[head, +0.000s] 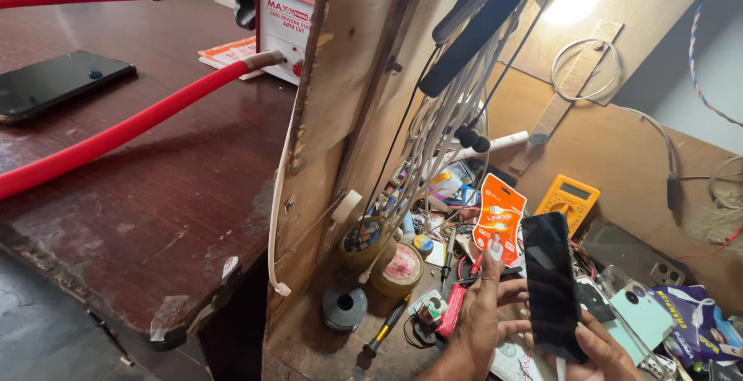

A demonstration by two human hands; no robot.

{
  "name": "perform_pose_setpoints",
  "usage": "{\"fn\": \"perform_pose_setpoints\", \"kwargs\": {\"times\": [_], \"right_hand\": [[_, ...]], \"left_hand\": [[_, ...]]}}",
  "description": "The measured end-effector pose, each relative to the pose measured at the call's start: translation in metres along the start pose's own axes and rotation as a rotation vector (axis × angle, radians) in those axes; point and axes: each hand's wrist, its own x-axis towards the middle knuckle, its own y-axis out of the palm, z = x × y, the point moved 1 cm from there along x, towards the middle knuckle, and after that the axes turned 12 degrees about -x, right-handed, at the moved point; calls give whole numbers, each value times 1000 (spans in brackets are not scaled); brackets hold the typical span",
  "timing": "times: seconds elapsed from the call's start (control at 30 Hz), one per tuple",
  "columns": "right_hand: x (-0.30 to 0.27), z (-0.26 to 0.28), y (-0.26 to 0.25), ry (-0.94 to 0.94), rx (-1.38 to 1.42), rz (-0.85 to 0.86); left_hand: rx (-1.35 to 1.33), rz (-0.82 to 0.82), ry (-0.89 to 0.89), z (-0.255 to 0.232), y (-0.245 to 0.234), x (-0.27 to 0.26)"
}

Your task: The person uses a small tool to work on the internal components of a disassembled smartphone. They then connect a white charging cable to the device and observe the screen as it powers on.

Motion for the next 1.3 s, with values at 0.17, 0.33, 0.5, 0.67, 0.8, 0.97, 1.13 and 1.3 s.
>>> {"fn": "perform_pose_setpoints", "kwargs": {"times": [0.17,0.33,0.5,0.67,0.8,0.97,1.13,1.3], "right_hand": [[-3,0,3,14,-21,-60],[-2,-3,2,-13,-12,-24],[4,-9,-9,-47,-21,39],[6,-13,-15,-24,-48,-3],[1,-9,-6,-53,-57,45],[-7,0,15,-76,-54,10],[-17,8,36,-86,-100,-55],[-19,10,46,-116,-119,-69]], "left_hand": [[1,10,3,3,-1,2],[11,14,-21,1,-1,3],[26,-9,-29,0,1,1],[16,-16,-37,-3,3,0],[-6,-31,-45,-3,4,1],[-6,-2,-45,-1,4,0],[11,-17,-47,-2,2,-2],[13,-17,-37,0,0,-2]]}}
